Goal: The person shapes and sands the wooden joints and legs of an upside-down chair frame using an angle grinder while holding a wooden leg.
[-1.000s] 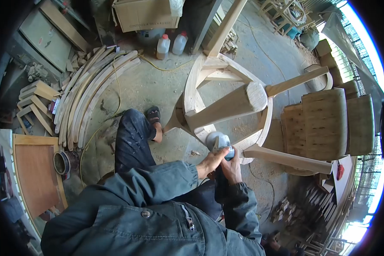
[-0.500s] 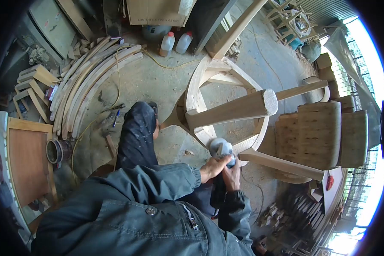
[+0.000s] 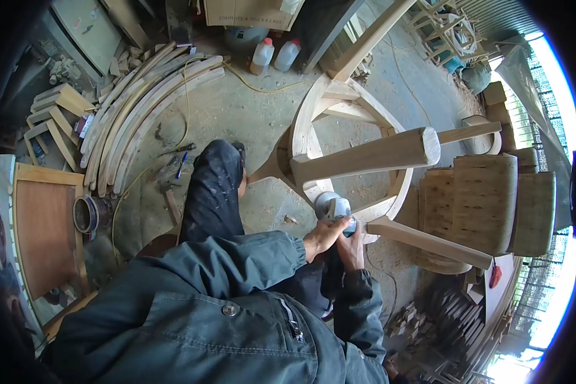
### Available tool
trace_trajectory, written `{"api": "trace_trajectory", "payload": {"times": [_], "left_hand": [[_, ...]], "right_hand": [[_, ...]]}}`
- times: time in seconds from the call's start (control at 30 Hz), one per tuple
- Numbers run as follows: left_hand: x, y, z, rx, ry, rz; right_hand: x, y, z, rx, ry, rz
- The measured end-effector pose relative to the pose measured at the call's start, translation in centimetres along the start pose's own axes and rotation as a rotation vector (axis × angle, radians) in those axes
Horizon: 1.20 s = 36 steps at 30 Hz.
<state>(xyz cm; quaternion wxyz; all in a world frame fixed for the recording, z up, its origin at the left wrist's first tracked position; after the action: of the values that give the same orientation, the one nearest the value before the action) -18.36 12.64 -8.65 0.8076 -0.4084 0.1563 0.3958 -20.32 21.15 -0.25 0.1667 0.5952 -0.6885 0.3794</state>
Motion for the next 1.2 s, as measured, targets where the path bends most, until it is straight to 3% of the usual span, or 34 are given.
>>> {"api": "trace_trajectory", "payload": {"times": [0.2,0.33,0.43,0.57,0.9,0.97,1.03,1.1,1.2], "left_hand": [[-3.0,-1.5,-0.8,0.041,0.097,0.085],[-3.5,-3.7,-2.2,-0.019,0.057,0.022],[-3.5,-4.2,-2.5,0.008,0.025,0.179],[-2.4,-4.4,-3.9,-0.090,-0.013,0.186],[-2.3,-4.2,-2.5,-0.106,-0.092,0.144],[-0.1,-3.0,-4.3,-0.351,-0.110,0.120],[-2.5,-2.6,-2.2,-0.136,-0.167,0.203],[-3.4,-2.1,-1.9,-0.147,-0.093,0.179],[-4.2,-2.6,-1.3,-0.090,-0.084,0.202]], "right_hand": [[-1.1,0.6,1.4,-0.002,0.002,0.035],[0.0,0.3,3.1,0.045,0.035,0.017],[1.6,-0.4,3.5,0.066,-0.029,-0.079],[2.7,-0.6,3.6,0.065,-0.064,-0.108],[3.8,0.6,2.7,0.131,-0.153,-0.126],[3.3,1.3,2.5,0.121,-0.124,-0.217],[2.3,2.1,2.1,0.098,-0.113,-0.156],[1.6,2.1,1.1,0.034,-0.110,-0.032],[2.6,1.6,1.0,0.060,-0.149,-0.082]]}}
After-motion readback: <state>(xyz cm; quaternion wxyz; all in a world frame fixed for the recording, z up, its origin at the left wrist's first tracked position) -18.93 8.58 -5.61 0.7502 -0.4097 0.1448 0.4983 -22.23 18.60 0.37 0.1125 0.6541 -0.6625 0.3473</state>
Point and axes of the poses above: each hand's wrist, its own y-axis towards the middle knuckle, its own z-axis out of the palm, x = y × z, the point moved 10 cm from there along y, towards the middle knuckle, and after that the axes turned 9 degrees about -y, right-handed, at the moved point
